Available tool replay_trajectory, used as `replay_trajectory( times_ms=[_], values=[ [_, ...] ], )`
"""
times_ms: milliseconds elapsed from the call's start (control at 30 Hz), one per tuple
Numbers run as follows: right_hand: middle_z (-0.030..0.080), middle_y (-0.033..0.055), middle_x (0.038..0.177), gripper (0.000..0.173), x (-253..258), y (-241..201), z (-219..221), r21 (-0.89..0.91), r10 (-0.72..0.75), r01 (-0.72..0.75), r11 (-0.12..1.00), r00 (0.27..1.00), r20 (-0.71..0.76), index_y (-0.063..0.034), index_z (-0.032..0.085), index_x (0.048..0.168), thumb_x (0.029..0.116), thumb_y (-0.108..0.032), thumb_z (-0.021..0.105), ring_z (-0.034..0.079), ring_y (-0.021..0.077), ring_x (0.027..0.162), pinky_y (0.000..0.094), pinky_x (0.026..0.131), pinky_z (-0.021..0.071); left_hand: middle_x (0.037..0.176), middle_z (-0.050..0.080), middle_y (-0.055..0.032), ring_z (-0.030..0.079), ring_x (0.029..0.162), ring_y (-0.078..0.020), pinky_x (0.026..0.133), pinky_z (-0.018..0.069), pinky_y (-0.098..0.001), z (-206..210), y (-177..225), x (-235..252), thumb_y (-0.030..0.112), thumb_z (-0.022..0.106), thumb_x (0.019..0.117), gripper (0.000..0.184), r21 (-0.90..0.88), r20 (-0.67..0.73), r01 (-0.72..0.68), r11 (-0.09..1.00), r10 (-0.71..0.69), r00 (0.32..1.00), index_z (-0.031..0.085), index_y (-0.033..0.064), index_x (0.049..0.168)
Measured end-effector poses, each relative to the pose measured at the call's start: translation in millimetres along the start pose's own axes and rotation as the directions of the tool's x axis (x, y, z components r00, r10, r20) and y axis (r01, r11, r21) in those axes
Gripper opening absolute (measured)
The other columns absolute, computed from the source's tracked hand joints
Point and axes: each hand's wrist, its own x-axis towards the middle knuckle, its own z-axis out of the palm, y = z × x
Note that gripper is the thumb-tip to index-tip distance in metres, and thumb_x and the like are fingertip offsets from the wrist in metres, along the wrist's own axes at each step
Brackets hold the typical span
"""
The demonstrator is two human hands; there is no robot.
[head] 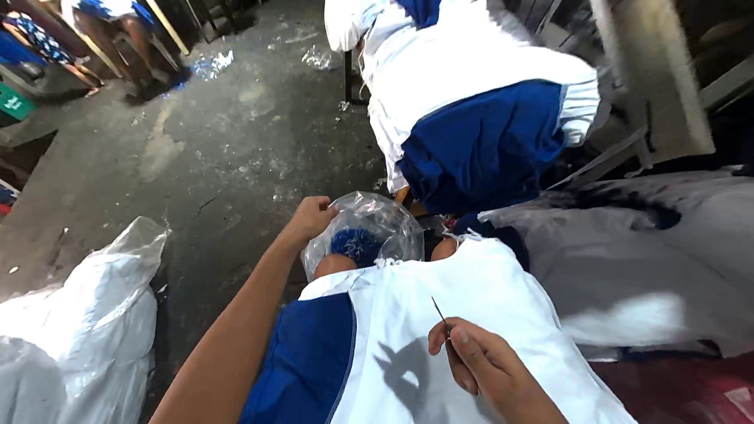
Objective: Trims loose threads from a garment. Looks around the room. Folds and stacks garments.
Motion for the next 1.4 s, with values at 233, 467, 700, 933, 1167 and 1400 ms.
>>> replay_trajectory(
  times_ms=[233, 467, 700, 933, 1167, 1400],
  values=[
    [0.044, -0.0126, 0.061, 0.050, 3, 3, -1, 0.116, 0.029, -0.032, 0.993, 0.999, 0.023, -0.0139, 0.066, 0.103, 0.1074, -0.055, 0.038, 0.039, -0.0044, 0.046, 0.0148, 0.043, 0.0365, 0.080, 0.060, -0.0169, 0.056, 0.074, -0.0289, 0.070, 0.0463, -0.0513, 2, 2, 5, 0.036, 0.043, 0.1108, 0.049, 0.146, -0.119, 0.017, 0.989, 0.001, 0.993, 0.070, -0.0028, 0.098],
    [0.065, -0.0072, 0.090, 0.059, 3, -5, -6, 0.316, 0.055, -0.070, 0.946, 0.997, 0.057, -0.0138, 0.065, 0.107, 0.1049, -0.062, 0.032, 0.044, -0.0057, 0.053, 0.0129, 0.047, 0.0387, 0.134, 0.063, -0.0102, 0.059, 0.126, -0.0262, 0.106, 0.0475, -0.0552, 34, -18, -104, 0.037, 0.052, 0.1049, 0.043, 0.252, 0.212, -0.303, 0.919, 0.253, 0.944, 0.062, 0.0106, 0.137],
    [0.062, -0.0057, 0.091, 0.046, 0, -36, -15, 0.195, 0.004, -0.010, 0.981, 1.000, 0.028, -0.0030, 0.064, 0.106, 0.1127, -0.029, 0.026, 0.042, -0.0064, 0.057, 0.0135, 0.052, 0.0385, 0.105, 0.069, -0.0243, 0.063, 0.103, -0.0444, 0.088, 0.0473, -0.0669, 45, -76, -71, 0.031, 0.062, 0.0950, 0.040, 0.262, 0.245, -0.312, 0.913, 0.250, 0.937, 0.071, 0.0042, 0.123],
    [0.056, -0.0060, 0.082, 0.043, -14, -36, -20, 0.182, -0.024, 0.032, 0.983, 0.999, -0.045, -0.0009, 0.063, 0.106, 0.1126, -0.028, 0.031, 0.038, -0.0052, 0.055, 0.0137, 0.050, 0.0344, 0.094, 0.073, -0.0220, 0.069, 0.092, -0.0397, 0.087, 0.0504, -0.0638, 44, -45, -25, 0.013, 0.067, 0.0993, 0.017, 0.524, 0.317, -0.179, 0.832, 0.004, 0.948, 0.077, 0.0004, 0.098],
    [0.062, -0.0038, 0.091, 0.047, -18, -41, -47, 0.034, -0.057, 0.063, 0.997, 0.986, -0.157, -0.0013, 0.066, 0.105, 0.1127, -0.030, 0.030, 0.042, -0.0053, 0.059, 0.0147, 0.053, 0.0380, 0.087, 0.068, -0.0107, 0.069, 0.069, -0.0152, 0.067, 0.0614, -0.0376, 4, -16, -1, 0.021, 0.050, 0.1087, 0.029, -0.015, -0.153, -0.112, 0.994, 0.109, 0.982, 0.064, -0.0040, 0.112],
    [0.060, -0.0146, 0.080, 0.049, -31, -36, -94, 0.026, 0.075, -0.070, 0.997, 0.942, -0.328, -0.0151, 0.068, 0.106, 0.1110, -0.042, 0.028, 0.038, -0.0087, 0.051, 0.0117, 0.047, 0.0351, 0.139, 0.054, -0.0329, 0.057, 0.124, -0.0477, 0.104, 0.0438, -0.0650, -15, -14, -16, 0.024, 0.050, 0.1085, 0.053, 0.353, 0.206, -0.180, 0.918, 0.111, 0.972, 0.040, -0.0020, 0.153]
  ],
)
